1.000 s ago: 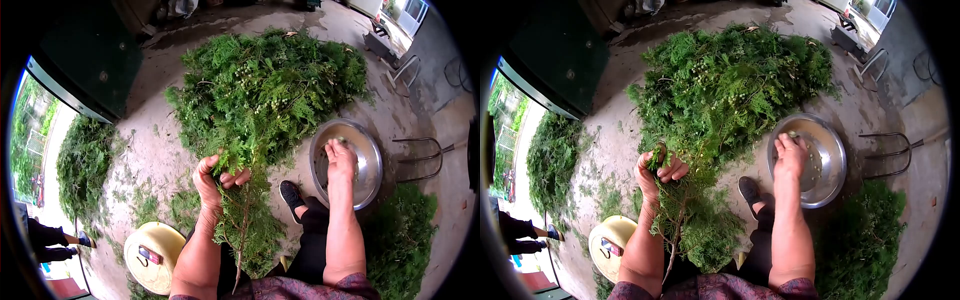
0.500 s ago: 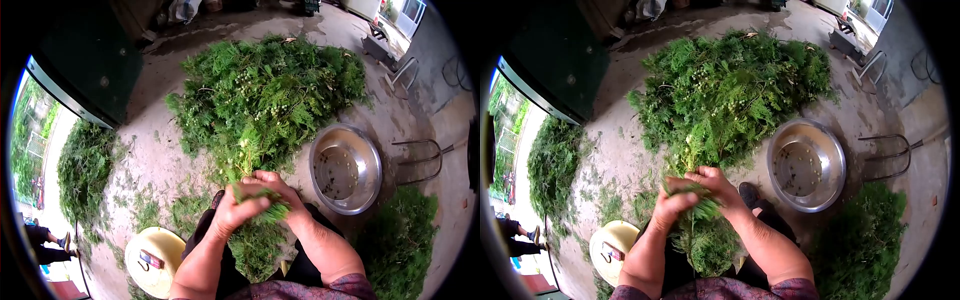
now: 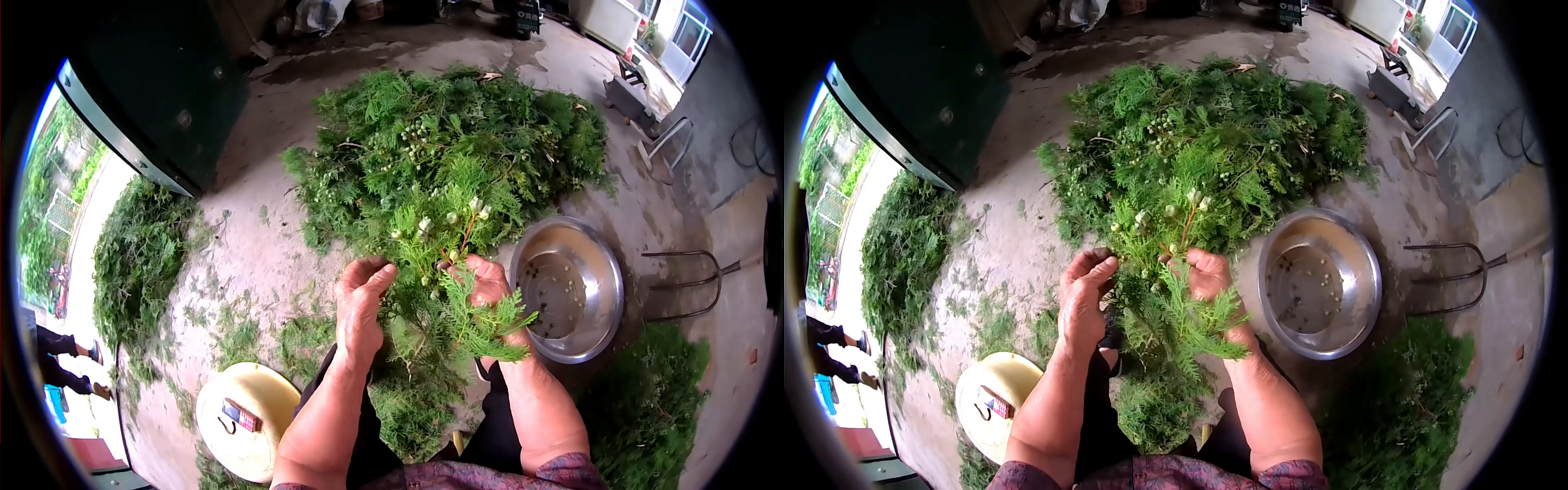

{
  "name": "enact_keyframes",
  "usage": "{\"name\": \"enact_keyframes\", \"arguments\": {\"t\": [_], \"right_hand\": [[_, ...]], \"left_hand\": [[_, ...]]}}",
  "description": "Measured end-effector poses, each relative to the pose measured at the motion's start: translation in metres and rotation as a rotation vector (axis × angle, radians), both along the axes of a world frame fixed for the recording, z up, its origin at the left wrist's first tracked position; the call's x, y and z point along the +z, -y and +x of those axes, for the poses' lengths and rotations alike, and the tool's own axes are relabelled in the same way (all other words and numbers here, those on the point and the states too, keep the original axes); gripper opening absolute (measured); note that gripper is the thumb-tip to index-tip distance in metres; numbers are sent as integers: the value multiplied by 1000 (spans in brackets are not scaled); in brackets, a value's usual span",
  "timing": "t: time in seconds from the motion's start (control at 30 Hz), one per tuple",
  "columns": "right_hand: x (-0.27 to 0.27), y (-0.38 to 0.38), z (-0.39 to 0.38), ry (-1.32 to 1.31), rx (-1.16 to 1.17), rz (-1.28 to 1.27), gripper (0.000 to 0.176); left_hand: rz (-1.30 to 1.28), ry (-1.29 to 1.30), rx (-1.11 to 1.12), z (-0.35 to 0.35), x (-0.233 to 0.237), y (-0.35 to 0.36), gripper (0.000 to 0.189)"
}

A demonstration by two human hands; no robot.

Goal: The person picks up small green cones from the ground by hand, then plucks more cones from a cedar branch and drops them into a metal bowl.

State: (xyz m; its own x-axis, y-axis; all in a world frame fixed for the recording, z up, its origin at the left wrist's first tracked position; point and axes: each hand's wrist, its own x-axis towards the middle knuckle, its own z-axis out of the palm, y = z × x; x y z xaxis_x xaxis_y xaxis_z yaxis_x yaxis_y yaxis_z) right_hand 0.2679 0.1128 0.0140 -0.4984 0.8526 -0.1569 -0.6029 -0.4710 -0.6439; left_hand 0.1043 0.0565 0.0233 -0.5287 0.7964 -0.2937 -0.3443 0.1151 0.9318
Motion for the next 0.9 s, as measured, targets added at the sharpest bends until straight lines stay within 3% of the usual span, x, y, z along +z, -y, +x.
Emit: {"name": "enact_keyframes", "arguments": {"t": [0.07, 0.13, 0.27, 0.3, 0.37, 0.43, 0.53, 0.6, 0.63, 0.7, 0.8, 0.87, 0.9], "right_hand": [[19, -3, -4, 50, 164, 132, 22], [37, 7, -5, -7, 75, 137, 24], [18, 11, 3, -216, -71, 212, 44], [11, 9, 5, -200, -80, 239, 48], [-4, 4, 11, -168, -100, 292, 55], [-3, 2, 11, -6, -98, 108, 55], [-21, -19, 29, 90, -86, 397, 46], [-2, -48, 30, 724, -145, 242, 36], [4, -49, 32, 467, -245, 225, 28], [9, -54, 42, 606, -557, 325, 20], [38, -26, 23, 736, -473, 548, 16], [38, -11, 4, 790, -215, 673, 13], [38, -4, -8, 899, -139, 620, 13]], "left_hand": [[-23, 27, -127, -4, 0, 0, 24], [-22, 80, -299, -8, -2, -1, 27], [-53, 212, -421, 4, 22, 0, 32], [-154, -58, -584, -2, 13, -3, 34], [-66, -28, -612, 7, 4, 0, 34], [-89, 43, -524, 9, 9, 0, 26], [43, 129, -392, 12, -4, -1, 27], [70, 121, -352, 13, -5, -1, 28], [84, 117, -332, 11, -6, -2, 28], [81, 96, -315, 11, -9, -2, 29], [94, 116, -293, 15, -9, -3, 28], [66, 155, -291, 17, -7, -3, 26], [73, 137, -287, 18, -6, -3, 25]]}}
